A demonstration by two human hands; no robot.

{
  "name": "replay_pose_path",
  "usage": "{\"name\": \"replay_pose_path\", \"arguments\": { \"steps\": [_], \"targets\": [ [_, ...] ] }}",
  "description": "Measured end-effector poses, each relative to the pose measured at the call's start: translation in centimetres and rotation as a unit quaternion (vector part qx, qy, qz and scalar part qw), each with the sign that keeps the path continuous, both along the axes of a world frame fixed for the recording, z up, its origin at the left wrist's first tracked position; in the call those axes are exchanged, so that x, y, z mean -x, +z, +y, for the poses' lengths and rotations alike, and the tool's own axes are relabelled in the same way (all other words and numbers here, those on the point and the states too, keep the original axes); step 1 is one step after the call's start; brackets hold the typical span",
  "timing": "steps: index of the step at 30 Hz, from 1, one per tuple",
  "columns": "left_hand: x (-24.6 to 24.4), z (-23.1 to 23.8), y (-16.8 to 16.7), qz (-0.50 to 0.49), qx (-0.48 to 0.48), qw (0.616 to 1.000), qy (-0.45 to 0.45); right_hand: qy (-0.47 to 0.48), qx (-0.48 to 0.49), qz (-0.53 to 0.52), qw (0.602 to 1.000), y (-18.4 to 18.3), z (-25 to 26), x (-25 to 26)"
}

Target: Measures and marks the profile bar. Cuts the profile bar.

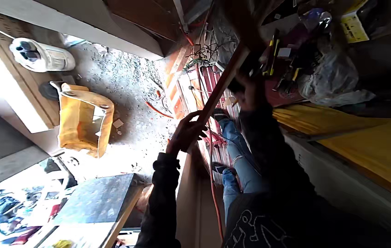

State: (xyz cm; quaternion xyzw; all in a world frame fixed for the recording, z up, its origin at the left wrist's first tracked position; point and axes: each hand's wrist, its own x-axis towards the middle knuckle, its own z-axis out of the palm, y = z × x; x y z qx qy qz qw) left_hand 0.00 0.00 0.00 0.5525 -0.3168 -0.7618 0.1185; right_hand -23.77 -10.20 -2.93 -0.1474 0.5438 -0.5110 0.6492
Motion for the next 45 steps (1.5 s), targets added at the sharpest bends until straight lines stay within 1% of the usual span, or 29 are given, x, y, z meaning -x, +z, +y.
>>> {"name": "replay_pose_path", "arguments": {
  "steps": [1,3,4,7,11,15,18,20,24,27,30,33,36,38,40,43,45],
  "targets": [
    [-0.5,-0.1,0.1,-0.003,0.004,1.0,-0.002,0.002,-0.031,0.006,0.999,-0.1,2.3,-0.6],
    [-1.2,-0.4,-0.2,-0.01,0.011,1.0,-0.01,0.018,-0.089,0.075,0.993,-0.8,6.0,-1.5],
    [-1.4,-0.4,-0.3,-0.015,0.012,1.0,-0.013,0.04,-0.11,0.095,0.989,-1.2,7.6,-1.6],
    [-1.7,-1.3,-0.7,-0.035,0.02,0.999,-0.028,0.078,-0.15,0.123,0.978,-2.2,9.9,-2.6],
    [-1.6,-1.5,-1.7,-0.053,0.017,0.998,-0.034,0.106,-0.169,0.129,0.971,-3.9,9.7,-4.4],
    [-0.9,-1.4,-3.2,-0.146,0.03,0.987,-0.066,0.131,-0.198,0.084,0.968,-4.8,8.7,-5.9],
    [-0.9,-1.1,-4.3,-0.181,0.047,0.978,-0.089,0.191,-0.19,0.087,0.959,-5.5,8.3,-5.5],
    [-1.1,-0.5,-4.9,-0.19,0.065,0.975,-0.095,0.205,-0.184,0.067,0.959,-5.8,8.1,-5.1],
    [-0.9,0.3,-5.2,-0.207,0.077,0.97,-0.102,0.256,-0.209,0.045,0.943,-6.1,7.9,-4.6],
    [-0.7,0.6,-5.2,-0.226,0.093,0.962,-0.125,0.258,-0.205,0.045,0.943,-6.6,7.9,-4.7],
    [0.1,1.0,-5.4,-0.26,0.173,0.942,-0.125,0.238,-0.199,0.063,0.949,-7.0,8.3,-5.2],
    [1.5,1.1,-6.6,-0.262,0.244,0.924,-0.135,0.262,-0.187,0.097,0.942,-7.4,9.5,-5.7],
    [3.0,1.0,-8.1,-0.273,0.255,0.912,-0.169,0.29,-0.181,0.129,0.931,-7.4,10.6,-5.9],
    [3.5,1.2,-8.6,-0.275,0.265,0.91,-0.165,0.302,-0.192,0.146,0.922,-7.6,11.5,-5.8],
    [3.9,1.7,-9.0,-0.277,0.275,0.907,-0.156,0.297,-0.192,0.151,0.923,-7.7,11.5,-5.5],
    [4.1,2.4,-9.2,-0.293,0.282,0.899,-0.163,0.308,-0.205,0.169,0.913,-7.2,11.8,-5.1],
    [4.2,2.4,-9.2,-0.298,0.283,0.896,-0.167,0.306,-0.189,0.166,0.918,-7.4,11.7,-5.0]
  ]
}}
